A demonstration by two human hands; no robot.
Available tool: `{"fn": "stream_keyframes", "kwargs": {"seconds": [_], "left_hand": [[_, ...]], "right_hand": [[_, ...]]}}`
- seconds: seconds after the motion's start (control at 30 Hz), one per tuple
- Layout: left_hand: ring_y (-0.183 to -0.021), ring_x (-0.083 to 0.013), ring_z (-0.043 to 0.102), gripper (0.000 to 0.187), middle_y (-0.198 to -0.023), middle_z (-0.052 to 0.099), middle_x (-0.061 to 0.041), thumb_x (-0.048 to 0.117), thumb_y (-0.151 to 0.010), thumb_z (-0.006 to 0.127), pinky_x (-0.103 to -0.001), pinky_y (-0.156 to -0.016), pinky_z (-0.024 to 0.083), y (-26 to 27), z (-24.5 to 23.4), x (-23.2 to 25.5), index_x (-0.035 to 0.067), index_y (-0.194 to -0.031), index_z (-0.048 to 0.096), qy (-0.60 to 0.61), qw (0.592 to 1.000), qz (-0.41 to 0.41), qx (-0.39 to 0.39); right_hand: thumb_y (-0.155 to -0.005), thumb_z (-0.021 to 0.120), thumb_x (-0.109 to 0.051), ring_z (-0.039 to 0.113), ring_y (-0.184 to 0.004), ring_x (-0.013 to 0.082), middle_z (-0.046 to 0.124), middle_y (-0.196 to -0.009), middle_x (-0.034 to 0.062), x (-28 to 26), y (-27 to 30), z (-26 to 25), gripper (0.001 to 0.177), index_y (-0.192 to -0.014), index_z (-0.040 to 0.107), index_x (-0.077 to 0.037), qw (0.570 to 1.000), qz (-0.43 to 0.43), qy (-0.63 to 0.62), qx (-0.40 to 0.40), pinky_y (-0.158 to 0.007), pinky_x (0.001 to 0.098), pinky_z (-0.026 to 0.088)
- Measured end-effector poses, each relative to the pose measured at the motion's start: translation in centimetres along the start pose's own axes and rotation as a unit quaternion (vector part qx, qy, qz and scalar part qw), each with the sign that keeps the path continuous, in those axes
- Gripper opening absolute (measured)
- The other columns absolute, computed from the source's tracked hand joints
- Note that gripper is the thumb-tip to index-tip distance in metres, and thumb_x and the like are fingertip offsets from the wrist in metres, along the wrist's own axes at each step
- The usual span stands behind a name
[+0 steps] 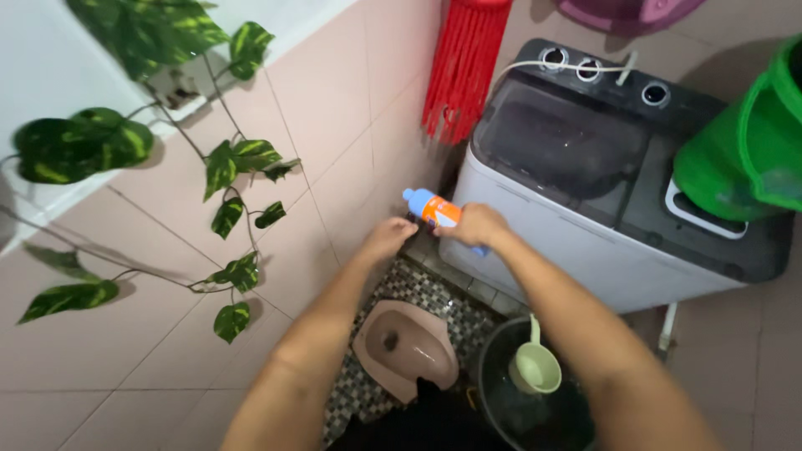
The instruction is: The person pours water from a green cup into a bucket, then picks up a pink sponge and a green scrubber. They spray a blue cleaning solution onto the tiled walls and floor, then wipe the wall with the sponge.
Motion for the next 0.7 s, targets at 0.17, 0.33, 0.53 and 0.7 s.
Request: {"fn": "stream_keyframes", "kwargs": {"seconds": [0.17,0.33,0.53,0.7], "left_hand": [[-0.088,-0.0184,0.073,0.036,-0.095,0.078,-0.008,0.039,-0.087,0.073,-0.034,-0.08,0.057,-1.7,-3.5,7.2,0.008,-0.106,0.075,-0.052,0.997,0.054,0.026],[-0.092,-0.0193,0.072,0.035,-0.099,0.077,-0.009,0.041,-0.087,0.074,-0.034,-0.084,0.056,0.1,-7.7,13.0,0.011,-0.105,0.076,-0.118,0.985,0.112,0.05],[-0.097,-0.0191,0.071,0.035,-0.103,0.077,-0.009,0.041,-0.088,0.073,-0.033,-0.088,0.055,5.0,-10.6,13.7,0.011,-0.104,0.078,-0.125,0.984,0.121,0.027],[-0.098,-0.0201,0.072,0.036,-0.103,0.077,-0.01,0.04,-0.086,0.074,-0.034,-0.088,0.055,8.7,-11.9,13.4,0.01,-0.106,0.076,-0.124,0.986,0.111,0.02]], "right_hand": [[-0.067,0.08,-0.07,0.074,-0.095,0.0364,0.075,-0.102,0.0219,-2.3,2.4,-9.9,0.076,-0.106,0.076,-0.004,0.992,-0.055,0.084,0.073,-0.086,0.046,0.057],[-0.073,0.08,-0.061,0.074,-0.095,0.0364,0.076,-0.103,0.0191,-4.9,6.4,-14.9,0.067,-0.111,0.074,-0.006,0.99,-0.021,0.08,0.114,-0.085,0.0469,0.058],[-0.073,0.08,-0.063,0.075,-0.097,0.0352,0.076,-0.106,0.0191,-7.6,10.8,-16.3,0.068,-0.109,0.077,-0.005,0.987,0.055,0.053,0.14,-0.086,0.0457,0.059],[-0.07,0.083,-0.066,0.074,-0.095,0.0353,0.075,-0.104,0.0197,-8.7,14.1,-19.5,0.073,-0.108,0.077,-0.004,0.98,0.069,0.066,0.175,-0.084,0.0461,0.058]]}}
Point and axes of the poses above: each hand's wrist, its own y-axis away from the middle knuckle, its own z-axis out of the palm, x = y × z, the point moved 8 cm from there along -y, towards the middle knuckle
